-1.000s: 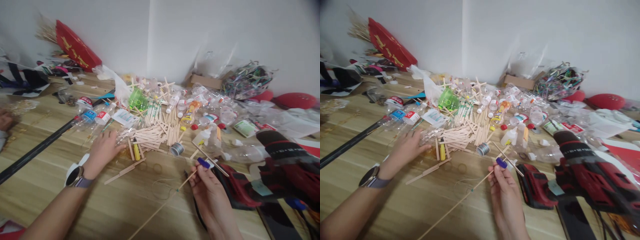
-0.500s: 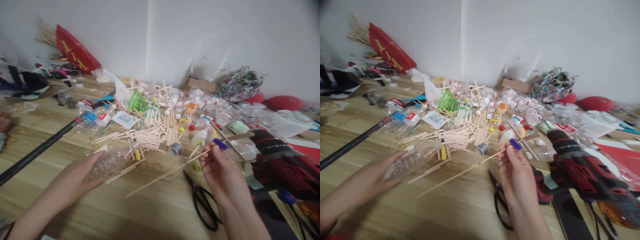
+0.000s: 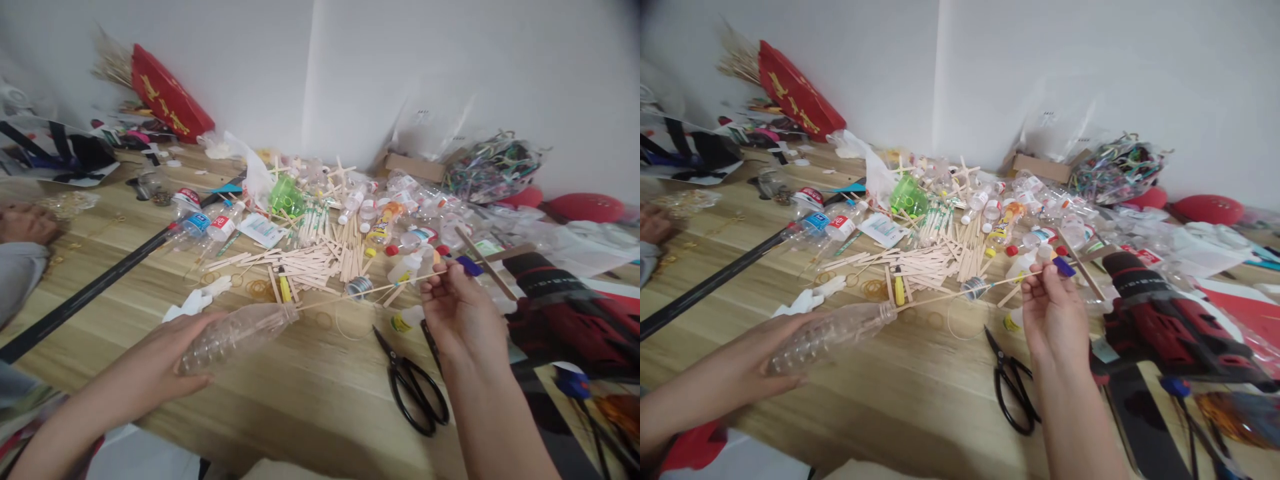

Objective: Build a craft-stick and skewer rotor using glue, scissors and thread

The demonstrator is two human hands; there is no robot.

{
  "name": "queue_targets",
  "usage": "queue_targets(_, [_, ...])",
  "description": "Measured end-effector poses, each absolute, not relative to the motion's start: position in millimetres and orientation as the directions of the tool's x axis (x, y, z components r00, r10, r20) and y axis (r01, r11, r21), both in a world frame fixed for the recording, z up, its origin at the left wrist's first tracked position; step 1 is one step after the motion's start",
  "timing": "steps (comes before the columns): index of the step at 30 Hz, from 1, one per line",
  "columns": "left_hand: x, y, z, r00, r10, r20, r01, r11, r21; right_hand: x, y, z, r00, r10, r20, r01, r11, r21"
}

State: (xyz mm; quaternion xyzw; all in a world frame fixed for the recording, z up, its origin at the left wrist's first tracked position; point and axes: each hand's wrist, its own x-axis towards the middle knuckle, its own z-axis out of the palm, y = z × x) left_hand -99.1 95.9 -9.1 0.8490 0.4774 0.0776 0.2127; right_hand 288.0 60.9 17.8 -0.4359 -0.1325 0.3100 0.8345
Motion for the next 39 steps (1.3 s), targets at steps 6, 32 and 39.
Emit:
queue_targets(6, [-73,99,0,0.578,0.787,-0.217,0.763,-0.427,0.486,277,62,12,0.71,0.701,-0.066,-0.426,0.353,-0.833])
queue_targets(32, [26,138,-18,0.934,0.235,-0.268,0.186,0.32,0.929,254,79,0,0.589,0.807,-0.054,-0.473,0.29,-0.832])
queue_targets(39, [32,137,-7,0.949,0.215,-0.23,0.177,0.241,0.954,249,75,12,0.589,0.805,-0.069,-0.484,0.284,-0.827])
